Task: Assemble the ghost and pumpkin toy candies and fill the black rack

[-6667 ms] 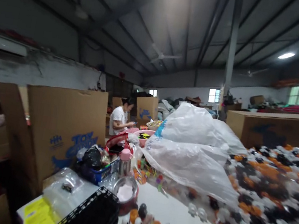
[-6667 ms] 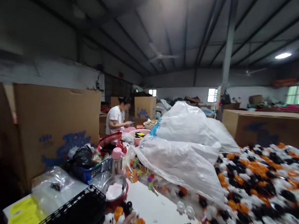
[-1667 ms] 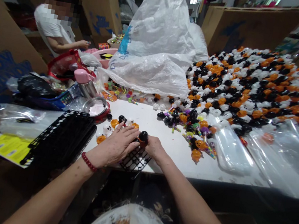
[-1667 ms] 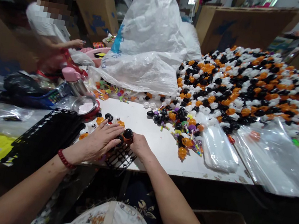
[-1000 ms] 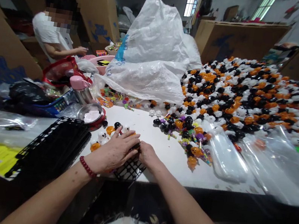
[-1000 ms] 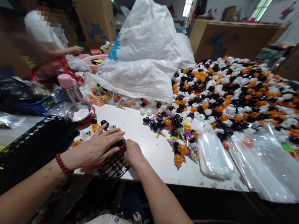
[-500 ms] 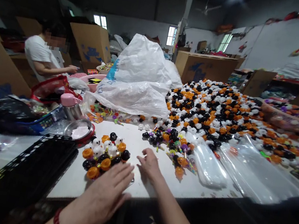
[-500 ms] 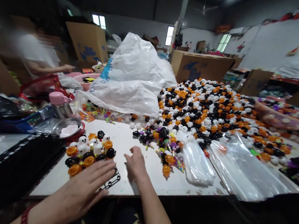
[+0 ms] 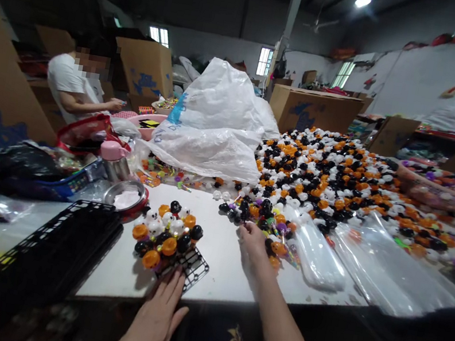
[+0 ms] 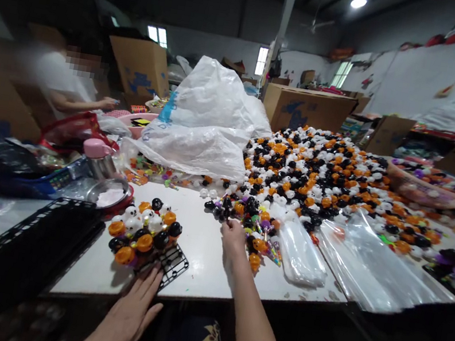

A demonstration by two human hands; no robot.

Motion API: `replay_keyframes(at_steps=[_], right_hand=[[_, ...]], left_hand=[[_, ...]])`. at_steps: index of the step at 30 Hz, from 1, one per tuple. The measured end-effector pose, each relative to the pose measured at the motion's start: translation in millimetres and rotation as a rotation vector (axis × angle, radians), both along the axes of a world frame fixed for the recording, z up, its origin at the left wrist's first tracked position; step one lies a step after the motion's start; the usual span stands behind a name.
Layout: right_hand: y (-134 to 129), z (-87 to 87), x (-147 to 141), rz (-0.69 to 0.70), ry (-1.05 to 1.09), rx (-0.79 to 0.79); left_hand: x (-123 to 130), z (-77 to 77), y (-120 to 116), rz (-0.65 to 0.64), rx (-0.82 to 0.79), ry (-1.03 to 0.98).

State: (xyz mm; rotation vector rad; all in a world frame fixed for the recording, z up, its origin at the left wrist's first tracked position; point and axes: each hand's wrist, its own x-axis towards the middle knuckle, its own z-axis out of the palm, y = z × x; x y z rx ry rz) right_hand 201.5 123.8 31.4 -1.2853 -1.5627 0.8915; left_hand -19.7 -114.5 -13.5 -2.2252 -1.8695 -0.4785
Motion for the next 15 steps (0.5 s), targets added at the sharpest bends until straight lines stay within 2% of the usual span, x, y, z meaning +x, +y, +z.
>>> replay_keyframes(at_steps=[5, 9, 12, 15], right_hand=[[-47.6, -1.0, -6.0, 0.169, 0.336, -0.318], [-81.4, 0.7, -20.1, 0.234, 0.424, -0.386], [-100.4, 0.8, -28.2, 0.265, 0.413, -0.378], [-113.4, -0.9, -32.0, 0.264, 0.368, -0.374]], left_hand=[[42.7, 1.2, 26.1, 0.159, -0.03, -0.073], [66.7, 13.2, 46.6, 0.198, -0.072, -0.134], [63.0, 22.0, 45.4, 0.103, -0.066, -0.212], [43.2, 25.5, 29.2, 0.045, -0.023, -0.263]])
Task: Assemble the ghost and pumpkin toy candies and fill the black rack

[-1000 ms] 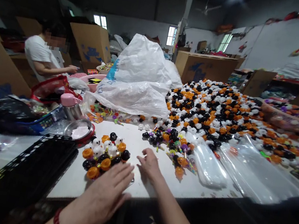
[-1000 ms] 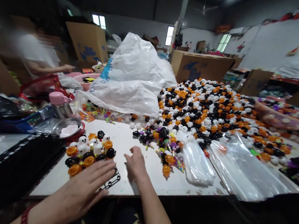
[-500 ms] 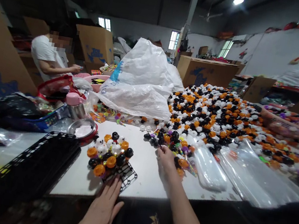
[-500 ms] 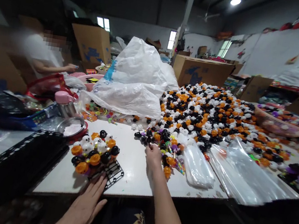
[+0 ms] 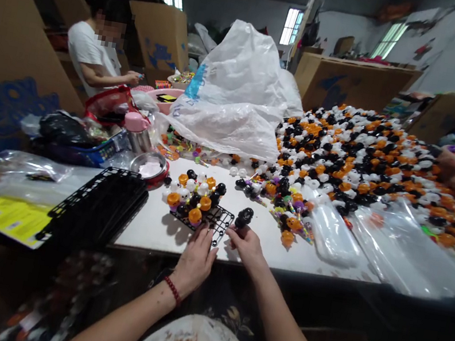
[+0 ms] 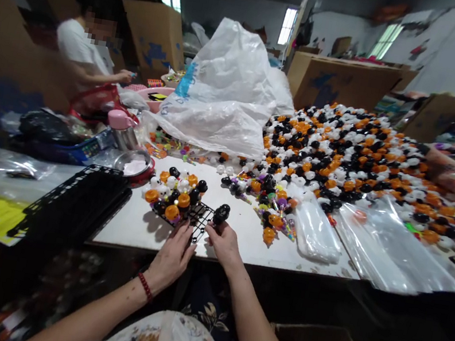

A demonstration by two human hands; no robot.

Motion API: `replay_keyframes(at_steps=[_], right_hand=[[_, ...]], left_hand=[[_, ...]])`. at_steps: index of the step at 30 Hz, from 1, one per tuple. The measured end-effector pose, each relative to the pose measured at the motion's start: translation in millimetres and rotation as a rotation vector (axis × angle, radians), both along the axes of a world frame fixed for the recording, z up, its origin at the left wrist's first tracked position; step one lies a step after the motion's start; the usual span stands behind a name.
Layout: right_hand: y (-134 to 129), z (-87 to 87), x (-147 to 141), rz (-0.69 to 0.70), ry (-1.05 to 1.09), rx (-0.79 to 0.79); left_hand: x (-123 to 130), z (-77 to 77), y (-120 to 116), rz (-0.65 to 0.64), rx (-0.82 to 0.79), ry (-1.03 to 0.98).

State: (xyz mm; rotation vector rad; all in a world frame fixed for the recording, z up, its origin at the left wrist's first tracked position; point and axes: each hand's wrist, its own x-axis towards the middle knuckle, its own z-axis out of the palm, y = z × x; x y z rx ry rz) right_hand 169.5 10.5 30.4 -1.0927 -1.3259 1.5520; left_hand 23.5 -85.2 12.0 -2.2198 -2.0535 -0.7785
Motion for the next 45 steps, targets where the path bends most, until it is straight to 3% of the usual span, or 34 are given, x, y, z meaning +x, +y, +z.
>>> replay_keyframes(at_steps=[5, 9, 17, 24, 31, 38, 42, 45], right_hand=[[-11.5, -3.1, -10.1, 0.017, 0.019, -0.11], [-12.5, -4.6, -25.8, 0.013, 0.02, -0.137], [-10.3, -8.4, -41.8, 0.104, -0.13, 0.064], [-8.8, -5.4, -46.0, 0.171, -0.495, 0.391], [-9.6, -0.3, -48.0, 0.197, -0.532, 0.517], [-13.7, -4.6, -53.0, 0.185, -0.81, 0.687], [-10.9, -6.3, -42.2, 0.21, -0.717, 0.778], [2.0, -0.6, -4.4, 0.053, -0.573, 0.895]], left_hand=[[-31.2, -11.3, -22.1, -0.047, 0.108, 0.005], [-32.5, -22.7, -21.2, -0.031, 0.198, 0.033], [-25.8, -19.6, -21.5, 0.018, 0.126, 0.067], [-26.6, -19.9, -21.9, 0.008, 0.134, 0.071], [-29.4, -19.9, -22.0, -0.025, 0.171, 0.061], [-38.7, -31.0, -14.3, -0.068, 0.259, 0.129], [-40.7, -31.1, -11.9, -0.083, 0.288, 0.162], [-41.9, -30.5, -11.7, -0.097, 0.315, 0.17]])
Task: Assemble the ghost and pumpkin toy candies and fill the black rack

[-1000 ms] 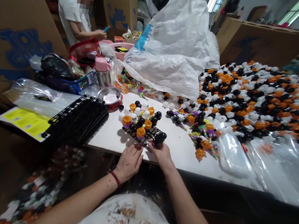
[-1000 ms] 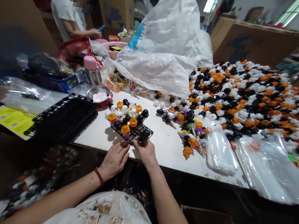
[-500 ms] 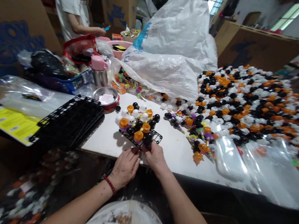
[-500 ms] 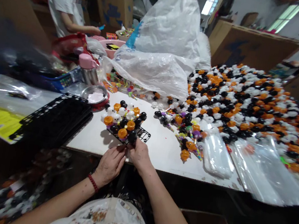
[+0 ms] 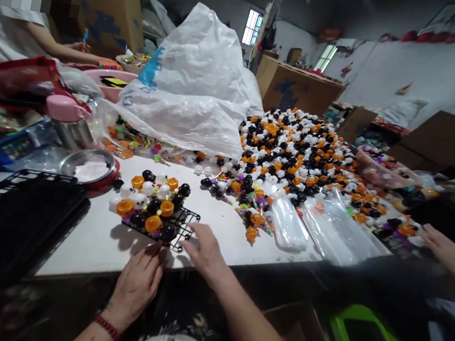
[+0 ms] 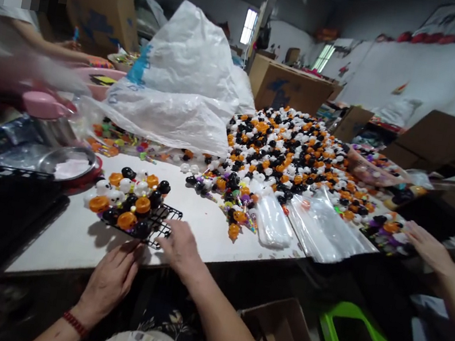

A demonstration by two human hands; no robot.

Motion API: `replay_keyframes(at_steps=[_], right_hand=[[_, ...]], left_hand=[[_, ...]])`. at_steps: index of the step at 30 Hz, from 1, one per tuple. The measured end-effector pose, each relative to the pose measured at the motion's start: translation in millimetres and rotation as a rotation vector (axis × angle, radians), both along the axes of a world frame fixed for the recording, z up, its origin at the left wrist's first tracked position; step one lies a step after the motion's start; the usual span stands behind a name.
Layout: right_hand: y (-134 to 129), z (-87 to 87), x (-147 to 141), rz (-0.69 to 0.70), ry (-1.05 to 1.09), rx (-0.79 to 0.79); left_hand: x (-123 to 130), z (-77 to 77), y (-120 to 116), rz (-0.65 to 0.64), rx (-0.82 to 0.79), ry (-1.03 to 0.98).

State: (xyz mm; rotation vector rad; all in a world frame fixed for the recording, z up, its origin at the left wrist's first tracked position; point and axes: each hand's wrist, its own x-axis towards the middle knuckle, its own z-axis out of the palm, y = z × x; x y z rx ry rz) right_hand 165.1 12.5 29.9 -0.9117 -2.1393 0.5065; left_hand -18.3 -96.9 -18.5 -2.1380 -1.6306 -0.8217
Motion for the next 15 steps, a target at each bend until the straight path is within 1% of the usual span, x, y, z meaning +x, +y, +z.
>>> replay_keyframes(at_steps=[1, 3, 5, 6, 7, 9, 12, 13, 15], right_hand=[[7.2, 2.6, 18.3, -0.093, 0.032, 0.058], [24.5, 6.9, 58.4, -0.37, -0.012, 0.163], [42.2, 9.0, 96.1, -0.625, -0.121, 0.178], [49.8, 9.3, 111.6, -0.68, -0.176, 0.151], [56.3, 9.5, 124.0, -0.692, -0.214, 0.114], [64.2, 11.5, 138.6, -0.628, -0.213, 0.041], [61.0, 21.4, 139.4, -0.544, -0.015, -0.001], [55.7, 26.3, 136.0, -0.515, 0.073, -0.022], [39.7, 36.3, 127.2, -0.403, 0.223, -0.107]], left_hand=[[-0.3, 0.2, 0.1, -0.002, 0.002, -0.003], [-0.7, 0.5, 0.8, -0.007, 0.0, -0.014], [-1.1, 0.7, 2.0, -0.019, 0.006, -0.028], [-1.5, 0.7, 2.7, -0.027, 0.014, -0.038], [-2.0, 0.7, 3.1, -0.037, 0.022, -0.049], [-3.4, 1.2, 2.1, -0.059, 0.023, -0.083], [-3.6, 7.2, -5.6, -0.095, 0.013, -0.177], [-2.0, 11.8, -9.5, -0.12, 0.005, -0.2], [5.5, 25.3, -16.4, -0.195, -0.03, -0.206]])
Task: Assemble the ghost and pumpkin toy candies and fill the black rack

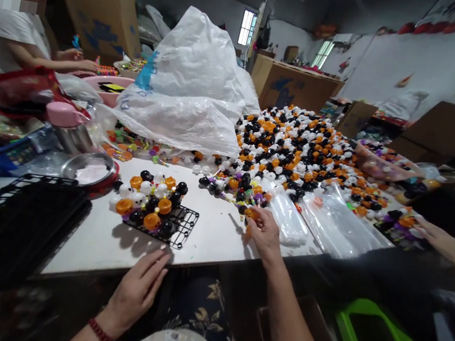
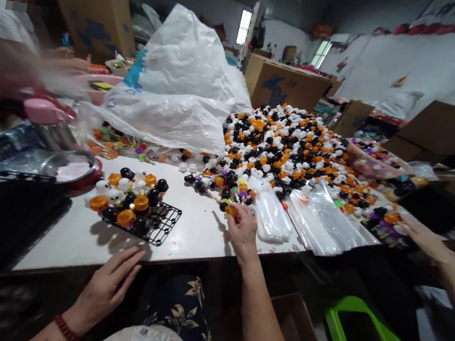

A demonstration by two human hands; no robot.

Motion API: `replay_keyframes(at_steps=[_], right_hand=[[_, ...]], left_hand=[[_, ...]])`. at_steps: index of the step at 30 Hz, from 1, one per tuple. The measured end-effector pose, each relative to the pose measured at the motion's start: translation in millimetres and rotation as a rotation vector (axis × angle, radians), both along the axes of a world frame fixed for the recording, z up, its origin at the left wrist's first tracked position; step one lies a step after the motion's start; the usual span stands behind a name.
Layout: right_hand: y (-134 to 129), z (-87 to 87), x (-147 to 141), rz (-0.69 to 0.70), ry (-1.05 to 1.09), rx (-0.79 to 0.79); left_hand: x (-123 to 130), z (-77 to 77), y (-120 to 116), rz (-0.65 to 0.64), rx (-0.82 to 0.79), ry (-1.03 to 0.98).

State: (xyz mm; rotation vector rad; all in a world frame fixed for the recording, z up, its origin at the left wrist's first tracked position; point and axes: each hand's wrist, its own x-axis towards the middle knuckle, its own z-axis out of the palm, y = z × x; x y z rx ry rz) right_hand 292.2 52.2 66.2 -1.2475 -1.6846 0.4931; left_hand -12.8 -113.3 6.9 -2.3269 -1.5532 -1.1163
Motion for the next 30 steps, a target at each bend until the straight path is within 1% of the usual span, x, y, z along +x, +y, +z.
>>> replay_keyframes(at_steps=[2, 4, 6, 8, 10, 11, 13, 15, 16, 18, 20, 23, 25, 26, 28, 30], right_hand=[[-20.3, 8.9, -9.3, 0.145, 0.121, -0.088], [-41.2, 16.3, -17.2, 0.273, 0.208, -0.191], [-58.9, 22.7, -22.7, 0.381, 0.287, -0.302], [-70.5, 27.6, -25.7, 0.459, 0.358, -0.402], [-75.3, 29.6, -28.0, 0.491, 0.411, -0.486], [-75.7, 28.7, -29.8, 0.481, 0.436, -0.518], [-74.7, 22.9, -36.0, 0.406, 0.502, -0.551], [-74.9, 12.1, -46.9, 0.288, 0.569, -0.565], [-76.4, 5.5, -54.0, 0.25, 0.581, -0.588], [-82.3, -8.4, -69.5, 0.259, 0.528, -0.679], [-89.1, -20.3, -84.3, 0.32, 0.442, -0.74], [-91.0, -30.4, -100.5, 0.398, 0.442, -0.719], [-82.7, -32.2, -108.0, 0.435, 0.484, -0.709], [-76.1, -32.5, -111.7, 0.445, 0.493, -0.707], [-60.2, -33.7, -120.6, 0.43, 0.499, -0.67], [-44.3, -36.9, -132.3, 0.418, 0.501, -0.604]], left_hand=[[13.4, 17.7, -2.4, -0.093, -0.044, 0.033], [30.1, 35.2, 2.0, -0.128, -0.079, 0.043], [46.0, 48.0, 11.4, -0.103, -0.111, 0.027], [57.6, 54.0, 21.1, -0.054, -0.174, -0.014], [64.3, 54.5, 26.9, -0.061, -0.28, -0.074], [66.3, 53.6, 27.7, -0.077, -0.339, -0.109], [68.6, 51.0, 26.0, -0.081, -0.443, -0.187], [70.2, 48.0, 22.7, -0.016, -0.517, -0.272], [71.0, 46.2, 21.4, 0.027, -0.547, -0.316], [72.1, 42.0, 20.4, 0.1, -0.584, -0.397], [72.0, 37.5, 20.6, 0.14, -0.594, -0.432], [67.9, 35.5, 17.5, 0.14, -0.575, -0.37], [61.4, 41.3, 11.7, 0.104, -0.51, -0.301], [56.7, 46.7, 8.4, 0.084, -0.443, -0.269], [45.3, 61.4, 3.6, 0.065, -0.255, -0.21], [32.4, 77.9, 3.9, 0.085, -0.067, -0.149]])
